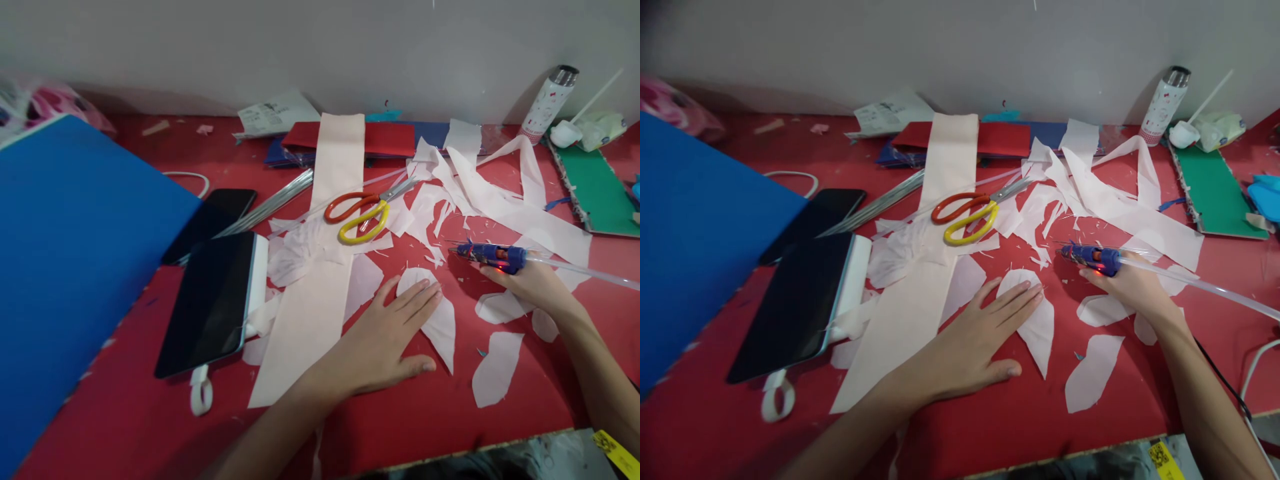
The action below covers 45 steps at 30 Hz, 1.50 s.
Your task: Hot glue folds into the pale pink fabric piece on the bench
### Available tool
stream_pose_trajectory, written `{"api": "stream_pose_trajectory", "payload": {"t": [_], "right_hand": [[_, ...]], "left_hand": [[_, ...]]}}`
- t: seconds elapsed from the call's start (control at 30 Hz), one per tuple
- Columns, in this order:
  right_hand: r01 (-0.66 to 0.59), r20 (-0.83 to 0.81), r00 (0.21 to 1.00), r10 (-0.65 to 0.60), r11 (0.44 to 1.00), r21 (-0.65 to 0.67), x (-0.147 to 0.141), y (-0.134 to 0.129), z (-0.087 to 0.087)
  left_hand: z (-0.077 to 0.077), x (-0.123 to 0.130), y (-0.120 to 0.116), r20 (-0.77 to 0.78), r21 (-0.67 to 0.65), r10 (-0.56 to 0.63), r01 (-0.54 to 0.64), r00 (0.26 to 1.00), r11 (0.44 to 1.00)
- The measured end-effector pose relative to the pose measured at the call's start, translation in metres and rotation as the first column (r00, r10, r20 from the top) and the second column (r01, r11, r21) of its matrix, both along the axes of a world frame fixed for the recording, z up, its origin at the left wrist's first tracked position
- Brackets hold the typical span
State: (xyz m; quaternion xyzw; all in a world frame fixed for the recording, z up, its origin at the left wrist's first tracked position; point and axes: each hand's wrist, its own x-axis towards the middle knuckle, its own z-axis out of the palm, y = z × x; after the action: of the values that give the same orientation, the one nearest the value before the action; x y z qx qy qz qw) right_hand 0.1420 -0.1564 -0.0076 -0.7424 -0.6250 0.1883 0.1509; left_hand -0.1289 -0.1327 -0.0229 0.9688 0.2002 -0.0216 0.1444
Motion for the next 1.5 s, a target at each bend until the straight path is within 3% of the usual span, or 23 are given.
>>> {"api": "stream_pose_trajectory", "payload": {"t": [0.27, 0.53, 1.5], "right_hand": [[-0.022, -0.018, 1.000, 0.022, 1.000, 0.014, -0.0004, 0.0001, 0.0016], [-0.032, -0.031, 0.999, 0.033, 0.999, 0.021, 0.0002, -0.0008, 0.0001], [-0.046, -0.023, 0.999, 0.047, 0.999, 0.020, -0.0004, -0.0005, 0.0026]], "left_hand": [[0.0014, -0.0007, -0.0006, -0.054, 0.005, 0.035, -0.035, 0.998, 0.999], [-0.0053, -0.0025, 0.0029, 0.003, 0.051, 0.084, -0.084, 0.996, 0.995], [-0.0052, -0.0029, 0.0040, 0.014, 0.040, 0.140, -0.140, 0.990, 0.989]]}}
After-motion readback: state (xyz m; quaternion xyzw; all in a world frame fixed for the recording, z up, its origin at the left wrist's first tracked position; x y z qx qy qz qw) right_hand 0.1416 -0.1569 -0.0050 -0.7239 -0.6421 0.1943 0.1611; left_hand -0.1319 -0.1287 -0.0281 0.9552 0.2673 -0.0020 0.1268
